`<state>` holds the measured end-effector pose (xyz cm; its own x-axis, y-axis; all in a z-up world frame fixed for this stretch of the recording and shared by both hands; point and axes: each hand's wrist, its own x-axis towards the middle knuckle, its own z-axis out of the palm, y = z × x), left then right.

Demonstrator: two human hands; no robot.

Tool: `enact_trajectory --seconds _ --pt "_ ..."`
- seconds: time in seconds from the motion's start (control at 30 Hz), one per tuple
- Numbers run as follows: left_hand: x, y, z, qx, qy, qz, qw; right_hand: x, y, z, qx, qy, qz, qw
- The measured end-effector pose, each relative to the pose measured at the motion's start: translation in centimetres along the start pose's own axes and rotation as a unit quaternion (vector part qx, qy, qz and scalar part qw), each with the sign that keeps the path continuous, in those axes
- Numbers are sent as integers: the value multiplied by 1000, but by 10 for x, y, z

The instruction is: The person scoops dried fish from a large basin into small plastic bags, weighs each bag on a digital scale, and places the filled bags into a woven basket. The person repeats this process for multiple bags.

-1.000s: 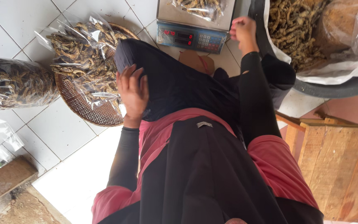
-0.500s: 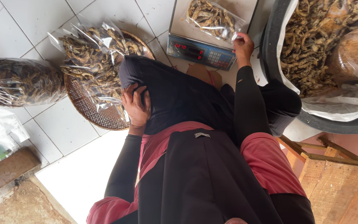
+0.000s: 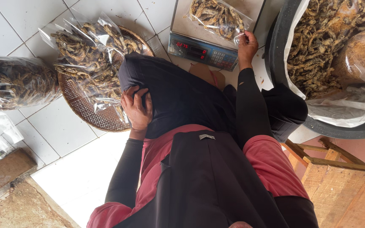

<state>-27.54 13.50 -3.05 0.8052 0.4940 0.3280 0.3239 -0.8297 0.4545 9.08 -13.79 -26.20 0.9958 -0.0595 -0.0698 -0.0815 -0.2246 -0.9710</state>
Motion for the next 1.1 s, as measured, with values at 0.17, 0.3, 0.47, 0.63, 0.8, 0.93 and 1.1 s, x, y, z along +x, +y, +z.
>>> enact_trajectory --seconds 0.17,0.3,0.47,0.63,0.8,0.93,1.1 --pt "-1 -1 0 -7 4 3 1000 -2 -1 -3 108 66 131 983" --pt "0 2 2 -14 14 0 1000 -10 -3 -9 116 160 66 978" --pt "2 3 1 -25 22 2 999 -42 -20 -23 86 311 125 938" --pt "2 4 4 -43 30 9 999 -77 -76 -48 323 269 262 869" --pt "4 4 8 -46 28 14 998 -74 -134 -109 395 209 111 888" --pt "6 4 9 -56 35 24 998 -48 -150 -187 375 272 36 886" --pt "6 5 10 -53 30 26 998 -28 -122 -255 414 255 30 873"
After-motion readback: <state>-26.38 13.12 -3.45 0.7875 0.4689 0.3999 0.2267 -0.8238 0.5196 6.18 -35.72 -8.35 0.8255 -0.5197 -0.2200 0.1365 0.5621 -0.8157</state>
